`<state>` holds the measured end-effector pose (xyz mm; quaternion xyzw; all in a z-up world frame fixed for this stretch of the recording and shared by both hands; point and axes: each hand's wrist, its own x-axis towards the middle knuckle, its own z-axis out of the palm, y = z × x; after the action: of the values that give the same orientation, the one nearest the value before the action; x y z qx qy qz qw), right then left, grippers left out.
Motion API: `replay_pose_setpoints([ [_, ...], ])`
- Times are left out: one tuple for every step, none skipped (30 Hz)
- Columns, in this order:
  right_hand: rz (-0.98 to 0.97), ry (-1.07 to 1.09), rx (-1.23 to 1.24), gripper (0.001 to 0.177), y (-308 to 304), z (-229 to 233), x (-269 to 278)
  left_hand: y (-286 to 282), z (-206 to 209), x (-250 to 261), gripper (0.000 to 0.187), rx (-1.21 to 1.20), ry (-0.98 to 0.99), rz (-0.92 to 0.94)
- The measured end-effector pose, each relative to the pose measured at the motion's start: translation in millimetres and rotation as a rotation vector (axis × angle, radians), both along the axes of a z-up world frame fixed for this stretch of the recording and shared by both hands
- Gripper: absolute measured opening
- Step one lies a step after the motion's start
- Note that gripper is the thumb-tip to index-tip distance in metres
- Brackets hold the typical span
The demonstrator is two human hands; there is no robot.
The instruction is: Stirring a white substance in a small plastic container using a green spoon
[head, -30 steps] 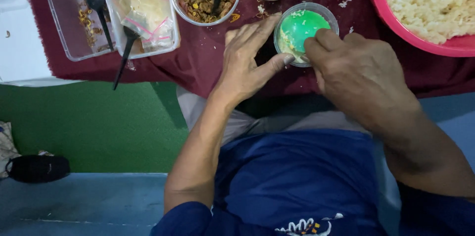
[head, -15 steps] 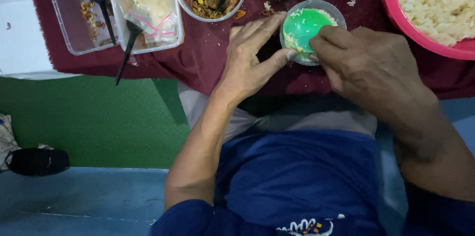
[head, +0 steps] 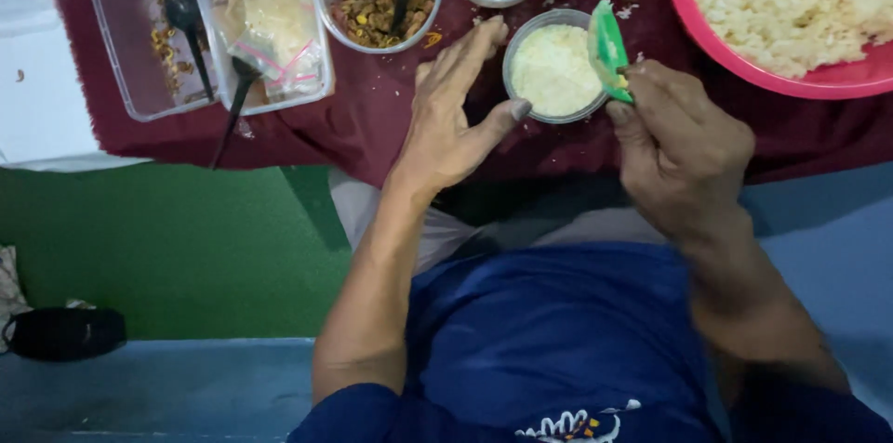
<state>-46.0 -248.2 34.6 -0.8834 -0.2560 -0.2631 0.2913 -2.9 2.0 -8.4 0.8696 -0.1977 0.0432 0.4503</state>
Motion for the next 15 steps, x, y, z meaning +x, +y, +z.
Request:
replay_pose_setpoints([
  [-0.006,-0.002,0.0,0.017,1.0,-1.8,-0.6,-0.4,0.7,0.5,0.073,0.0,-0.002,-0.006],
  [-0.026,0.012,0.003,0.016,2.1,-3.6,-1.1,-0.5,1.5,1.1,0.072,0.005,0.004,-0.035],
  [-0.045,0.025,0.007,0.016,3.7,-5.3,-1.3,-0.1,2.5,1.6,0.072,0.011,0.011,-0.062],
  [-0.05,0.024,0.008,0.016,6.7,-4.0,0.2,-0.5,2.6,0.5,0.072,0.012,0.009,-0.067],
  [-0.027,0.054,0.055,0.015,9.9,-2.8,2.1,-0.4,2.8,-0.8,0.074,-0.023,0.003,-0.07],
  [-0.004,0.083,0.101,0.014,13.3,-1.7,4.1,-0.2,2.8,-2.1,0.076,-0.057,-0.003,-0.073],
  [-0.005,0.084,0.103,0.014,15.1,-1.3,8.1,-0.9,2.8,-2.1,0.076,-0.056,-0.002,-0.074],
  [0.002,0.058,0.103,0.014,17.0,-0.9,12.2,-1.5,2.6,-2.1,0.077,-0.09,0.016,-0.036],
  [0.008,0.032,0.103,0.014,19.0,-0.4,16.3,-2.0,2.6,-1.8,0.079,-0.124,0.034,0.001],
  [0.006,0.033,0.105,0.014,17.1,-0.6,19.3,-2.0,3.3,-2.6,0.079,-0.122,0.035,-0.001],
  [0.009,-0.006,0.054,0.015,15.4,-0.6,23.2,-1.8,4.2,-2.9,0.076,-0.111,0.03,0.024],
  [0.012,-0.044,0.002,0.016,14.2,-0.5,27.2,-1.1,5.1,-3.1,0.074,-0.101,0.025,0.049],
  [0.015,-0.046,0.003,0.016,10.3,-1.2,27.1,-1.5,6.0,-2.4,0.074,-0.1,0.024,0.052],
  [-0.017,-0.064,-0.038,0.017,6.6,-2.2,27.2,-1.8,6.5,-1.6,0.081,-0.057,0.036,0.055],
  [-0.05,-0.08,-0.079,0.019,2.6,-3.6,26.5,-2.3,6.5,-1.7,0.088,-0.013,0.052,0.057],
])
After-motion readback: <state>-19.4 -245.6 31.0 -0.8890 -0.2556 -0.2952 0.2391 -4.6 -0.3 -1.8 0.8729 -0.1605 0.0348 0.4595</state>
